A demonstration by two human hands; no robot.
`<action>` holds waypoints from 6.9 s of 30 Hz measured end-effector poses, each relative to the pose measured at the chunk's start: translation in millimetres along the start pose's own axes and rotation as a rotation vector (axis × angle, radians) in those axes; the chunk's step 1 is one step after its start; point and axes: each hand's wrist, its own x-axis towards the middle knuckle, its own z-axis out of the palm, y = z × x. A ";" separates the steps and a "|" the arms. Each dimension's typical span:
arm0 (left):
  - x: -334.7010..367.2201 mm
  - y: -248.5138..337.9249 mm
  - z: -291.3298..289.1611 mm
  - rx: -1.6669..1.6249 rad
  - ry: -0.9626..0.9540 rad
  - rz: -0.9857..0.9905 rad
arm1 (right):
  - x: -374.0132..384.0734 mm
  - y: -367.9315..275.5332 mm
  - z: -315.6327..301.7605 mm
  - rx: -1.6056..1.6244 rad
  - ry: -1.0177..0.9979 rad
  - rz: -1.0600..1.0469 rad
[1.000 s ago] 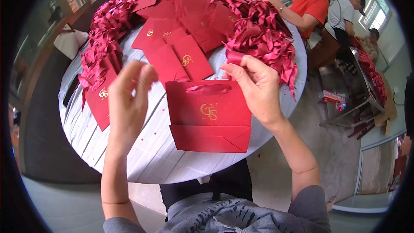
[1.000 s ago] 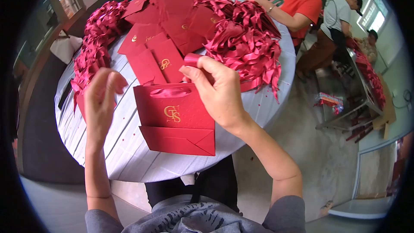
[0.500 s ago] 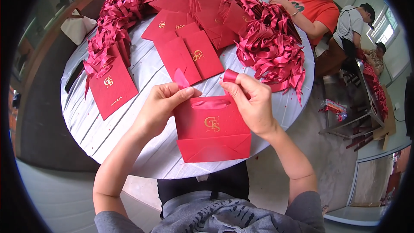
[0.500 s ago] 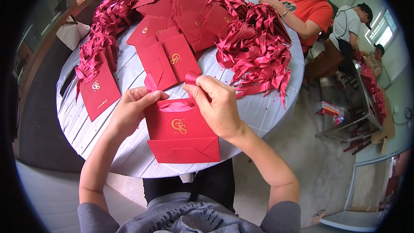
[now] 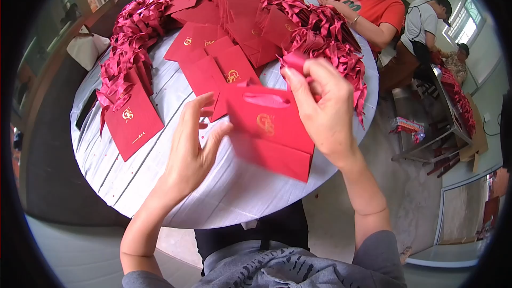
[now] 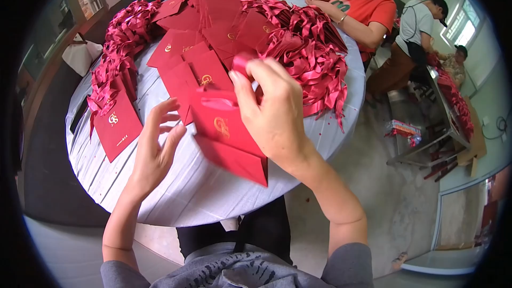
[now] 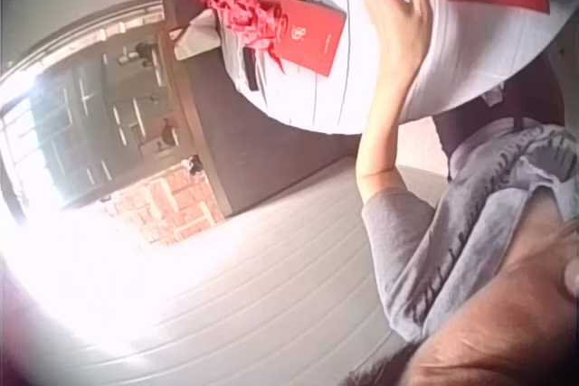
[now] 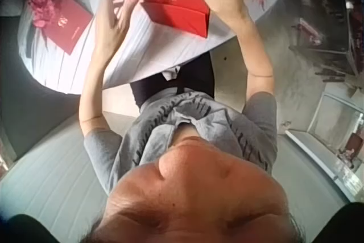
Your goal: The person attaches ribbon handles to paper gift bags by threading the ends of the ribbons through the bag slots by hand.
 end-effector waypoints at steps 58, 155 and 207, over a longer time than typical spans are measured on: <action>1.6 47.2 -51.8 0.429 -0.111 0.136 | -21.9 -2.1 13.9 0.101 -0.405 -0.402; 6.2 -20.2 -43.0 -0.321 -0.042 -0.195 | -13.0 -24.9 86.3 0.038 -0.419 -0.223; -3.5 0.4 -34.2 0.134 -0.043 0.354 | 75.1 -25.5 96.4 0.257 -0.266 -0.252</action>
